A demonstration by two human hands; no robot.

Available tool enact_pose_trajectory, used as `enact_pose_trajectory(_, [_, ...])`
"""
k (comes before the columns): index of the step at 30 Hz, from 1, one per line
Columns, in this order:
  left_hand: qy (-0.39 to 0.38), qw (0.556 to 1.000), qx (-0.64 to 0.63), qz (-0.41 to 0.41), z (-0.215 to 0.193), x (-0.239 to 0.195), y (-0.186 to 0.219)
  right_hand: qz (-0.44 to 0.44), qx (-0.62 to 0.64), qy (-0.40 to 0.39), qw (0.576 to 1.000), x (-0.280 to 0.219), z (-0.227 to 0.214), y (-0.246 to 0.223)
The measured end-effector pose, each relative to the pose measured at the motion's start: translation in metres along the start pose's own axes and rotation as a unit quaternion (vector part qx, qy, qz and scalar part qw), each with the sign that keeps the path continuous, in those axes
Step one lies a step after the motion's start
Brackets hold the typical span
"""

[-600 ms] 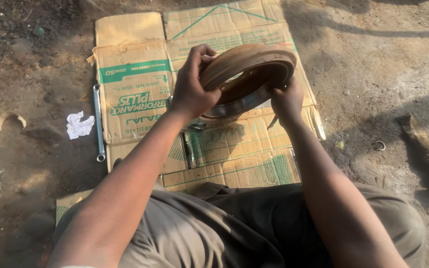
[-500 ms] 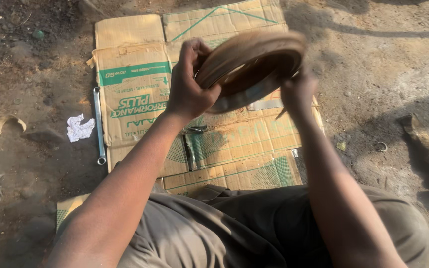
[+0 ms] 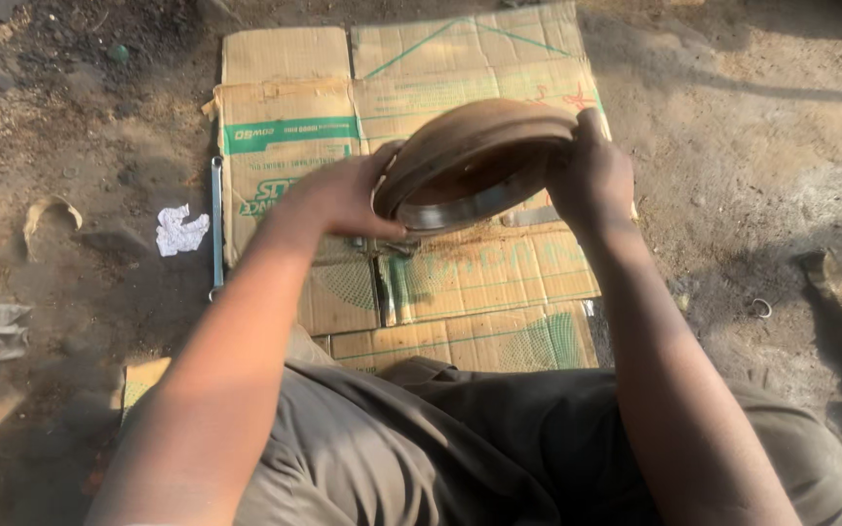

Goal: The person scrubs the inner surface of a circular metal part with a small metal tool while sitting on a cardboard sheet. The person repeatedly rotates the part to access different areas and continues scrubbing the interior.

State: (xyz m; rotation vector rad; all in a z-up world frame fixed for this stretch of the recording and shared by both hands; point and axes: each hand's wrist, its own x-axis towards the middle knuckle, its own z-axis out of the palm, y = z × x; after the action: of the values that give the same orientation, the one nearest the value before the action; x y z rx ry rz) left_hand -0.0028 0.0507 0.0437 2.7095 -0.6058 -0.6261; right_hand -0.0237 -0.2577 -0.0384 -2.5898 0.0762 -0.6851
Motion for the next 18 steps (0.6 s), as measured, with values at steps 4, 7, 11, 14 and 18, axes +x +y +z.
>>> enact_pose_trajectory(4, [0.083, 0.984, -0.094, 0.129, -0.023, 0.004, -0.007, 0.014, 0.012, -0.025, 1.0, 0.001, -0.006, -0.002])
enact_pose_trajectory(7, [0.253, 0.933, 0.022, 0.256, -0.014, 0.034, 0.022, -0.002, 0.023, -0.024, 0.999, 0.002, -0.007, 0.0])
enact_pose_trajectory(11, [0.179, 0.952, -0.169, 0.184, 0.003, 0.049, 0.034, -0.048, 0.03, 0.014, 0.998, 0.0, -0.005, 0.006])
enact_pose_trajectory(14, [0.199, 0.951, -0.177, 0.161, 0.002, 0.047, 0.024, 0.458, 0.337, -0.155, 0.808, -0.004, -0.009, 0.02])
enact_pose_trajectory(18, [0.201, 0.939, -0.231, 0.157, 0.002, 0.047, 0.012, 0.49, 0.553, -0.217, 0.638, -0.013, -0.001, 0.045])
